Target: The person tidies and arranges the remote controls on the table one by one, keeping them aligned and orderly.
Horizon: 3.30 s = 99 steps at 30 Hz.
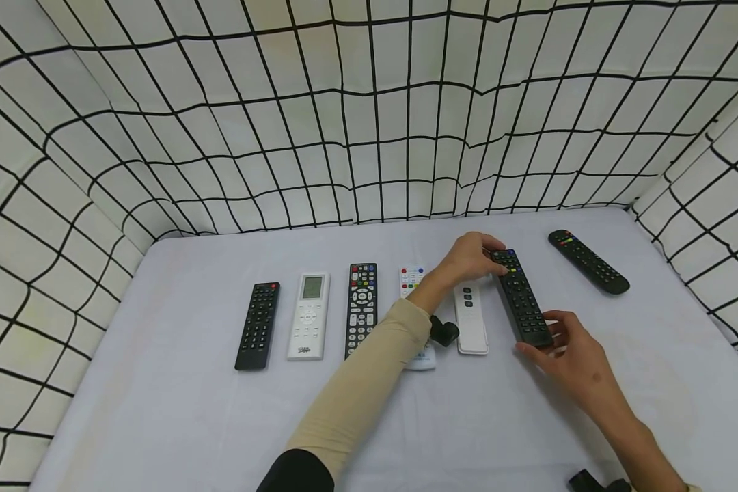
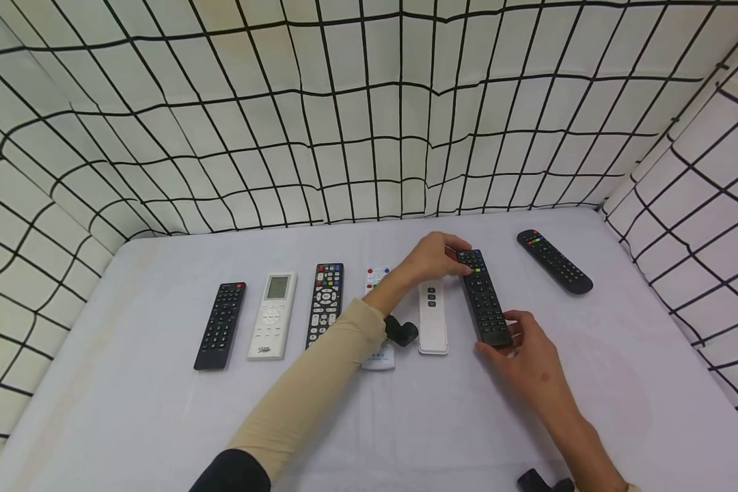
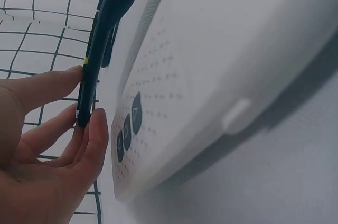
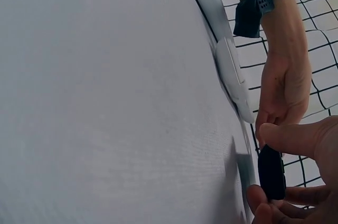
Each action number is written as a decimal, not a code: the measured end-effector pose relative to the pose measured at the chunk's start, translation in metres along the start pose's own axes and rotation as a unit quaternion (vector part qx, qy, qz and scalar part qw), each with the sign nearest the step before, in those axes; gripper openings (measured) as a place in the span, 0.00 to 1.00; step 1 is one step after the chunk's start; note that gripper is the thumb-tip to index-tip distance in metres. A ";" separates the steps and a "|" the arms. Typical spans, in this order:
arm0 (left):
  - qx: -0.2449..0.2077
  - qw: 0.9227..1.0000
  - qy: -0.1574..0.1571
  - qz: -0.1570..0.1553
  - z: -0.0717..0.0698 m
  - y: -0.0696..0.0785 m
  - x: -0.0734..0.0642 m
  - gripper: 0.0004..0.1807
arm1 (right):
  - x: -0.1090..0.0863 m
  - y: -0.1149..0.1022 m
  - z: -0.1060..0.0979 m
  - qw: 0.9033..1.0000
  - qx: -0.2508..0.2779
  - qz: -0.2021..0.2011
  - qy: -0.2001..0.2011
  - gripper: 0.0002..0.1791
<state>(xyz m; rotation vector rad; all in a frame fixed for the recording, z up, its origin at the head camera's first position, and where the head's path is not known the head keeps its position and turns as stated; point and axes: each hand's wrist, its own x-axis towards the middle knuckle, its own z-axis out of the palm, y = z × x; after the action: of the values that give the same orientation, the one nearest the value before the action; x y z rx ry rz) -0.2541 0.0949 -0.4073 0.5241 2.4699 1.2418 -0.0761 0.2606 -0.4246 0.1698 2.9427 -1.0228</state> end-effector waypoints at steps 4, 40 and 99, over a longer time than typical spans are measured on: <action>0.007 1.000 -0.025 0.014 -0.001 0.001 -0.002 0.25 | -0.002 0.000 0.002 1.000 -0.006 0.020 -0.016 0.45; 0.096 0.993 -0.062 0.009 0.008 -0.001 -0.003 0.26 | -0.009 0.004 0.011 1.000 -0.025 -0.006 -0.001 0.43; 0.284 0.958 -0.023 -0.032 0.034 0.041 0.027 0.27 | 0.068 0.071 -0.061 0.983 0.000 0.135 0.124 0.44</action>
<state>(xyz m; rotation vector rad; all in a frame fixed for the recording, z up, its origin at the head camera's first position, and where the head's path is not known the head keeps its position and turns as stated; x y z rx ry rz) -0.2556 0.1538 -0.3963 0.5936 2.7630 0.4679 -0.1347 0.3602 -0.4244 0.7241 3.0142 -1.0285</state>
